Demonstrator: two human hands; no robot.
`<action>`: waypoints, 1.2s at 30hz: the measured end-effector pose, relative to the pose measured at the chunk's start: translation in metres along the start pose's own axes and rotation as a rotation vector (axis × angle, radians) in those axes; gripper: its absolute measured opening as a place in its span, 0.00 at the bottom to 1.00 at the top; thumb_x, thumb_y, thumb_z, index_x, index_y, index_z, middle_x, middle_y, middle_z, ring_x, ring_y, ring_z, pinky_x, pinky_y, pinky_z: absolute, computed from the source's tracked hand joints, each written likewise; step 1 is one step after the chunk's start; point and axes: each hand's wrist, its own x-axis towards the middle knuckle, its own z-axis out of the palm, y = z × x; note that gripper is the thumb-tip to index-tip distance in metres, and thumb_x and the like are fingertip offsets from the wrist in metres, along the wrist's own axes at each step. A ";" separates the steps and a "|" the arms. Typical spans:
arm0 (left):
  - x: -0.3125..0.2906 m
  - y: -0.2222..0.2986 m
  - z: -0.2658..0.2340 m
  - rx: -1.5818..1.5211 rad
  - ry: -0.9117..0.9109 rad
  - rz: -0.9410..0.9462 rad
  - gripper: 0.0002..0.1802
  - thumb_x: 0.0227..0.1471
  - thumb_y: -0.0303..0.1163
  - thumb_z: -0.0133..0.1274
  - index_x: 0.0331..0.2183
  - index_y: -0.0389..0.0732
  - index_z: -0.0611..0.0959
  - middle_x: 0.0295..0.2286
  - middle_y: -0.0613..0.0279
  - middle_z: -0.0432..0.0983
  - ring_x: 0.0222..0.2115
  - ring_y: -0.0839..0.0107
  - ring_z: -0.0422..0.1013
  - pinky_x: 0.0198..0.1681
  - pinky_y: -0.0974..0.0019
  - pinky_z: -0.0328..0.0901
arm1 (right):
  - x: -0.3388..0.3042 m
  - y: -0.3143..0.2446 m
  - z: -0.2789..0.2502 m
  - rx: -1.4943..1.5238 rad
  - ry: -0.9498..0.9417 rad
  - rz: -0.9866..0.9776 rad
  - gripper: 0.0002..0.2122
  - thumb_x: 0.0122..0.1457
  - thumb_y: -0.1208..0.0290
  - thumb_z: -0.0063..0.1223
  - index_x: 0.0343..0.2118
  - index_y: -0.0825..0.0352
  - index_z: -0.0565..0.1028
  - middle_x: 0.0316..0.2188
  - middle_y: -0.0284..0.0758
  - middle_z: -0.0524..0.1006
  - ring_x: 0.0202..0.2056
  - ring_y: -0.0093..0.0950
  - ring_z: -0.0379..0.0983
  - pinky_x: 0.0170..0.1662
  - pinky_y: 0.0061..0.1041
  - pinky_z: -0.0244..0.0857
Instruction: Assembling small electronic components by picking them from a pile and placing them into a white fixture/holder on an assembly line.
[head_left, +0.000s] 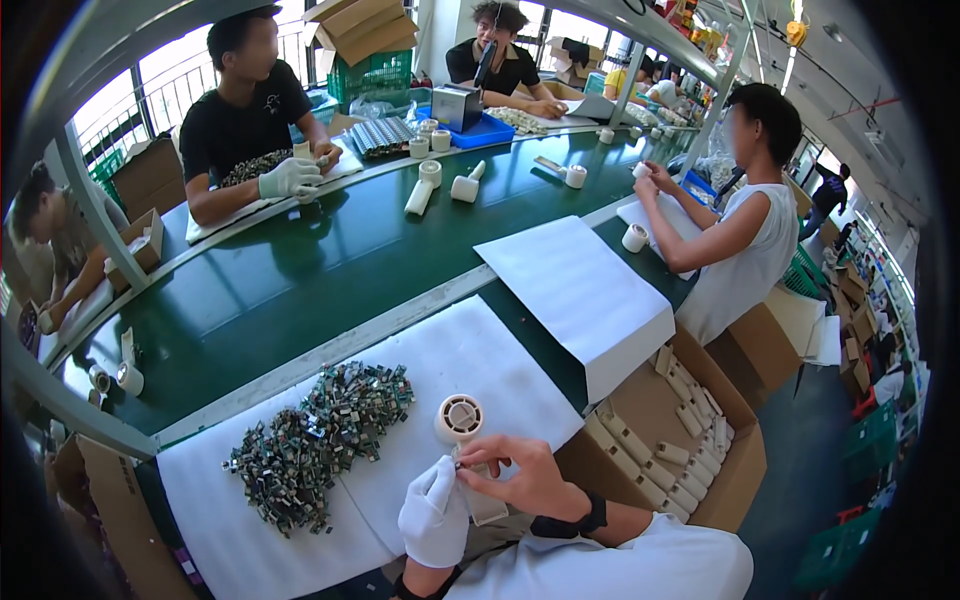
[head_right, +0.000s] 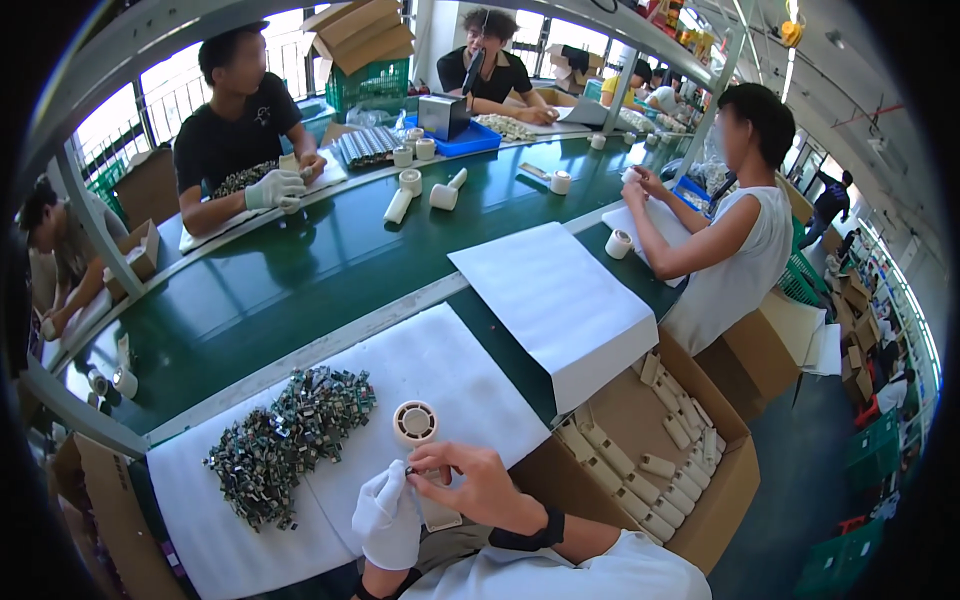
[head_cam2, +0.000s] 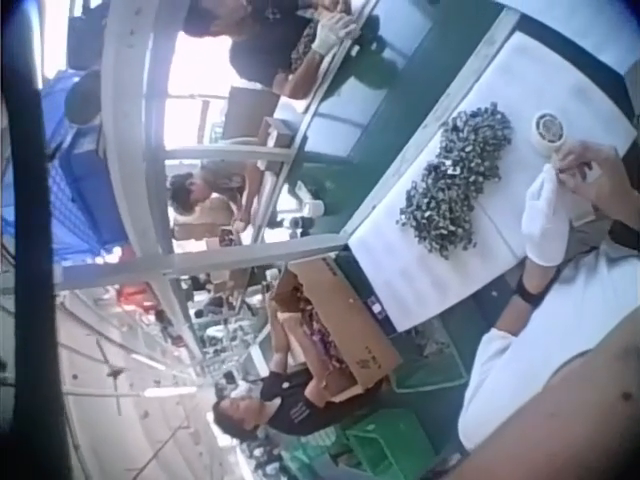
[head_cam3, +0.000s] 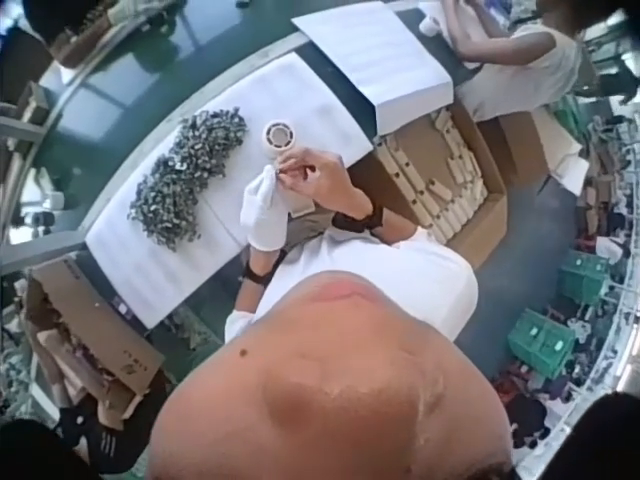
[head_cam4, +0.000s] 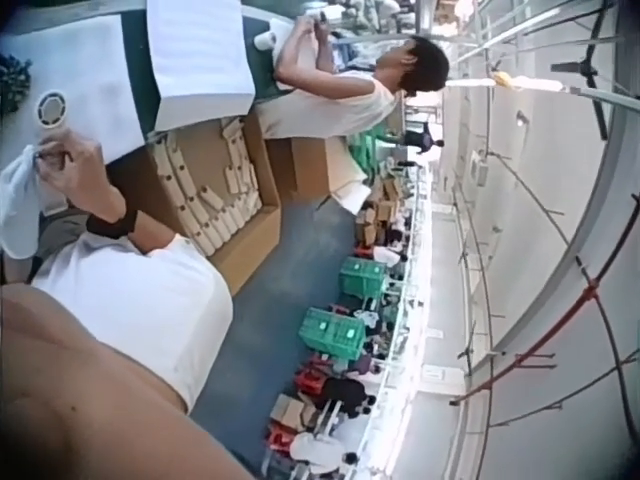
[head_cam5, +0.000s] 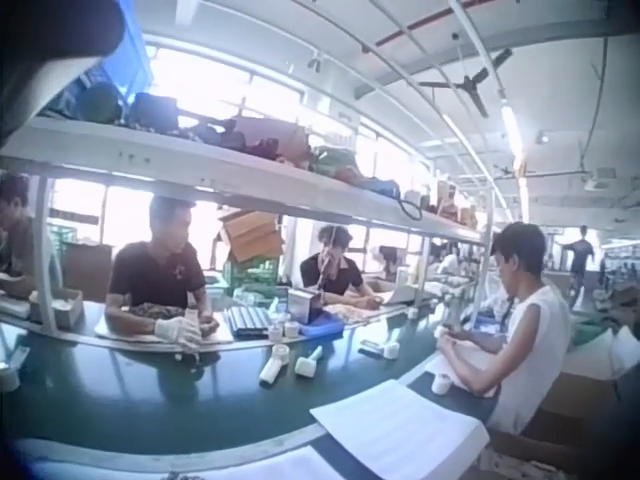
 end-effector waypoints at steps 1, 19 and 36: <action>-0.002 0.000 0.000 0.024 -0.009 0.005 0.21 0.49 0.20 0.61 0.47 0.39 0.83 0.40 0.51 0.80 0.36 0.57 0.78 0.38 0.63 0.74 | -0.002 -0.001 0.001 -0.007 0.001 -0.004 0.10 0.53 0.76 0.66 0.38 0.67 0.78 0.34 0.33 0.83 0.21 0.18 0.69 0.27 0.20 0.67; -0.001 -0.004 0.005 0.117 -0.271 0.031 0.31 0.50 0.23 0.53 0.57 0.33 0.73 0.47 0.46 0.73 0.39 0.54 0.76 0.39 0.61 0.73 | -0.007 -0.004 0.015 -0.051 0.178 0.228 0.08 0.53 0.82 0.65 0.34 0.67 0.76 0.30 0.24 0.78 0.23 0.10 0.59 0.26 0.12 0.54; -0.030 -0.008 -0.034 -0.004 -0.296 0.193 0.20 0.45 0.27 0.61 0.44 0.41 0.82 0.40 0.58 0.80 0.32 0.62 0.78 0.34 0.66 0.73 | -0.010 0.021 -0.004 -0.193 0.098 0.105 0.08 0.53 0.80 0.66 0.37 0.66 0.80 0.29 0.28 0.81 0.23 0.13 0.63 0.29 0.15 0.59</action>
